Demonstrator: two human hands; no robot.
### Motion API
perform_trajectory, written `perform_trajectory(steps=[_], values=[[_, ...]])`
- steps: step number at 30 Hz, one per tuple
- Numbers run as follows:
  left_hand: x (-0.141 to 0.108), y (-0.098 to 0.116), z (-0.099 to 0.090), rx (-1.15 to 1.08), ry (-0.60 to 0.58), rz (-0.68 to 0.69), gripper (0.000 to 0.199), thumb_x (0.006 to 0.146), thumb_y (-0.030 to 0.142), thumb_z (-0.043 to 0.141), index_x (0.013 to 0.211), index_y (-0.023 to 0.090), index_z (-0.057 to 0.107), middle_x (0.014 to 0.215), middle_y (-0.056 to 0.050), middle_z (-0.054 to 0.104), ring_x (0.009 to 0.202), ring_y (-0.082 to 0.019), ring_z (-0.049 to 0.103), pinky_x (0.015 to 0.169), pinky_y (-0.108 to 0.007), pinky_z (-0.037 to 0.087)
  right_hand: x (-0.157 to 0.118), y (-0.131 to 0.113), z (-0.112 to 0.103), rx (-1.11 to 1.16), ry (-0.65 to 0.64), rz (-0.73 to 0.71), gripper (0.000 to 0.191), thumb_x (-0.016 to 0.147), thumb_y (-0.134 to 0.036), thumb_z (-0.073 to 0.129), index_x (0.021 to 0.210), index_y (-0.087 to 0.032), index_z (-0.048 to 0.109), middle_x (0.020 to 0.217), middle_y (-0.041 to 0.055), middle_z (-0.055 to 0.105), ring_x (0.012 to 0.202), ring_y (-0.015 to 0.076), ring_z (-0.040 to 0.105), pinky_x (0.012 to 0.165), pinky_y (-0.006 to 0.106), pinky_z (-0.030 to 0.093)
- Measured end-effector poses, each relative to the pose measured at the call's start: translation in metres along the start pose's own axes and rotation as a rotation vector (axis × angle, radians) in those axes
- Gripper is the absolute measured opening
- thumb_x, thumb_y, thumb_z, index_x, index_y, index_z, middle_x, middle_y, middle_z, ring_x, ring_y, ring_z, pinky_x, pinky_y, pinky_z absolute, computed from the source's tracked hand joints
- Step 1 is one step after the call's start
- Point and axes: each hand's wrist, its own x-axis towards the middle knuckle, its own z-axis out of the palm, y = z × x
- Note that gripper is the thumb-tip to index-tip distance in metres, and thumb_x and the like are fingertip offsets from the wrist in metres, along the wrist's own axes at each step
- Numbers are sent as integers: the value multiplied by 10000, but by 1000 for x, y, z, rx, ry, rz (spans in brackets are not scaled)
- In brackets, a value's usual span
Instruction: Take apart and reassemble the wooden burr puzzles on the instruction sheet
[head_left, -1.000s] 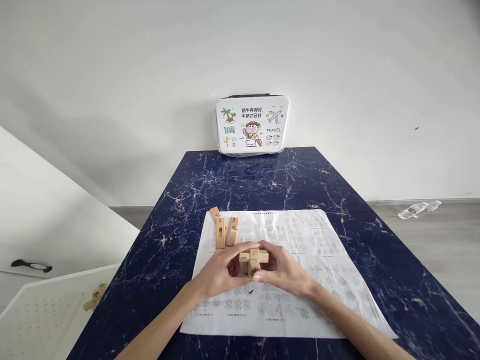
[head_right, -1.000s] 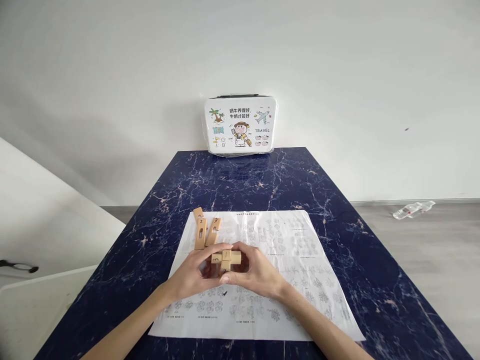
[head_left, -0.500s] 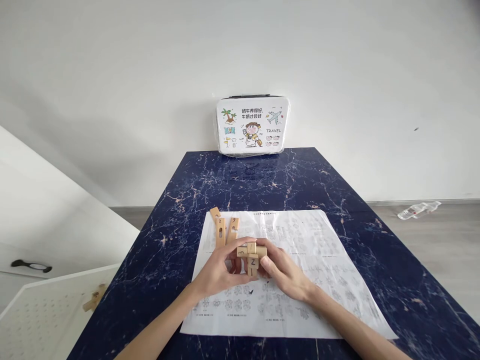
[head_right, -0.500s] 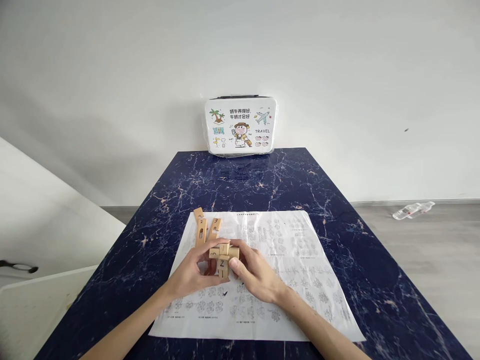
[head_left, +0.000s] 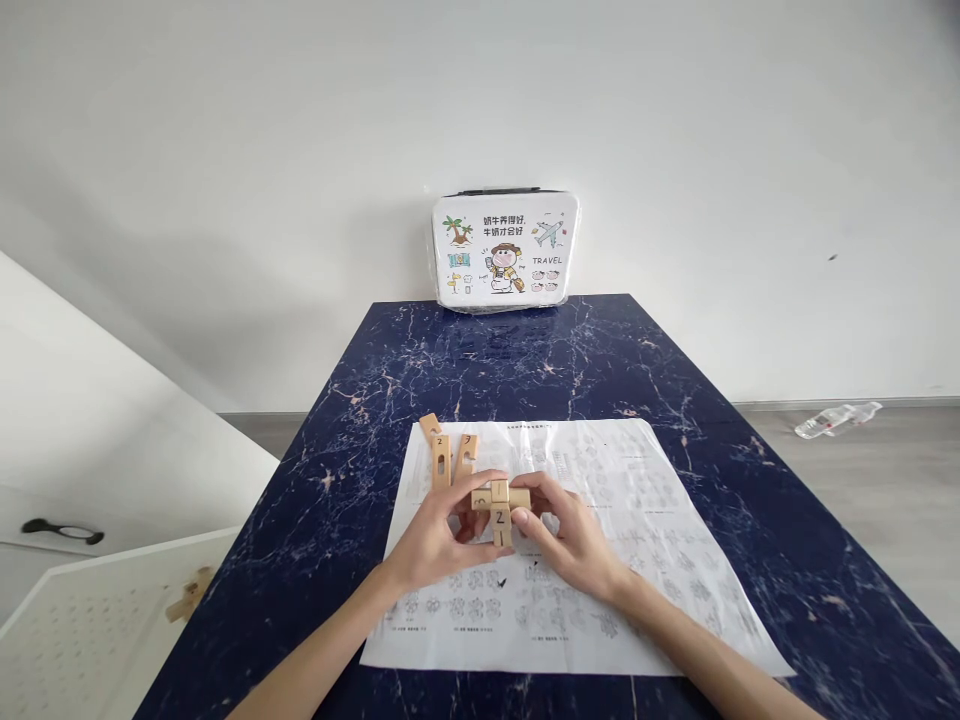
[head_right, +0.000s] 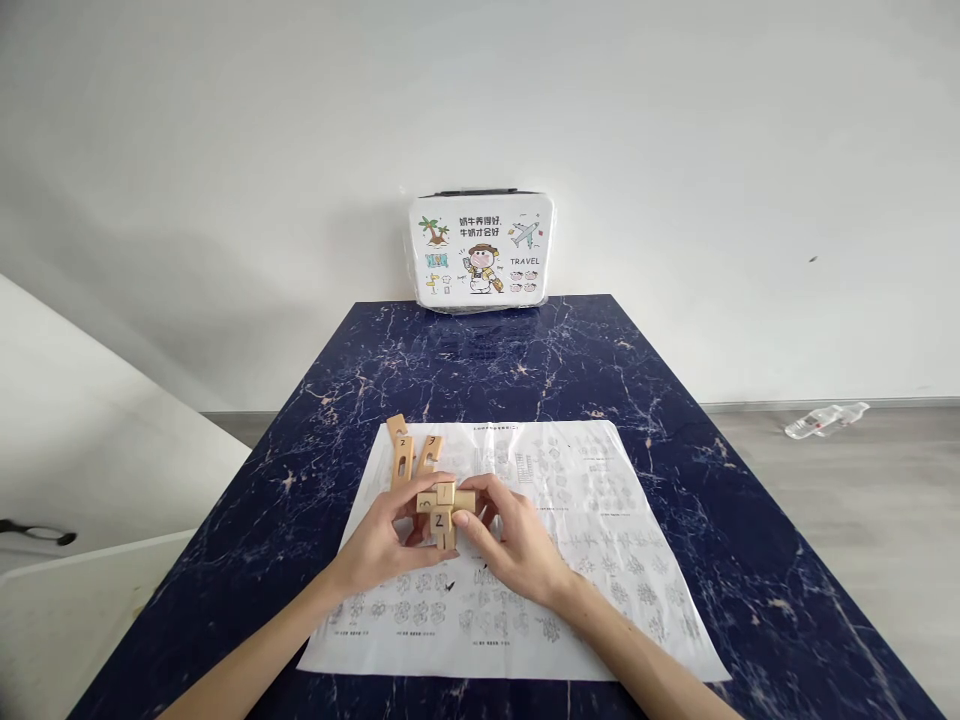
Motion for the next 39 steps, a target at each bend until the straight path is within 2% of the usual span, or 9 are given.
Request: perform_trajectory(steps=[4,9,15,21,25,28,33,36,39], values=[[0,-4,1,25,-9,-7,737,793,411,925,1446,293,606,848,15,575,649,-111,463,580,-220,447,0,0,-2,-6,-25,15,298,1078,-478,541,1220,-222,594,895,52,742,735,208,694,668,340,546],[0,0,0,30,3,-22,742,789,429,919,1444,273,607,806,26,553,640,-111,459,580,-217,444,0,-1,-1,-36,-38,7,289,1108,-454,493,1268,-225,569,879,39,752,738,205,698,693,334,540],[0,2,1,65,-2,17,739,779,422,922,1438,262,626,785,32,525,636,-111,419,546,-209,420,-1,0,0,-200,-16,-75,343,1136,-503,410,1039,-226,588,823,39,675,647,181,588,606,311,456],[1,0,1,176,50,142,679,796,439,918,1415,321,666,1024,-40,574,745,-152,529,552,-223,490,-1,0,1,-197,-1,-38,473,1126,-562,377,807,-235,502,665,-8,523,560,150,433,539,298,355],[1,0,0,237,44,268,656,833,352,905,1434,377,644,1158,-51,585,947,-213,614,710,-294,592,0,-2,2,-104,-36,40,551,1106,-626,378,716,-239,413,615,-30,422,552,139,369,535,291,310],[1,0,-1,264,44,296,666,851,347,895,1454,397,616,1192,-50,596,1004,-225,619,788,-336,613,2,-5,1,-20,-75,101,584,1088,-667,395,695,-236,404,605,-34,410,543,132,345,533,291,283],[1,-1,0,185,64,227,801,884,372,868,1567,458,459,1173,-29,576,803,-137,593,674,-270,592,6,-7,-1,228,-83,222,600,1078,-691,430,708,-223,491,542,-34,480,505,126,386,551,293,337],[2,-2,0,108,108,157,921,897,379,849,1645,440,315,1189,-36,576,710,-95,563,610,-239,557,10,-1,-5,496,12,296,599,1075,-705,408,736,-224,525,517,-51,439,454,116,332,510,288,330],[2,-3,-1,85,129,101,874,923,379,809,1647,393,321,1178,-38,575,696,-82,561,619,-238,548,15,9,-13,775,220,341,518,1031,-696,504,796,-235,530,627,-57,429,441,98,252,418,260,276]])
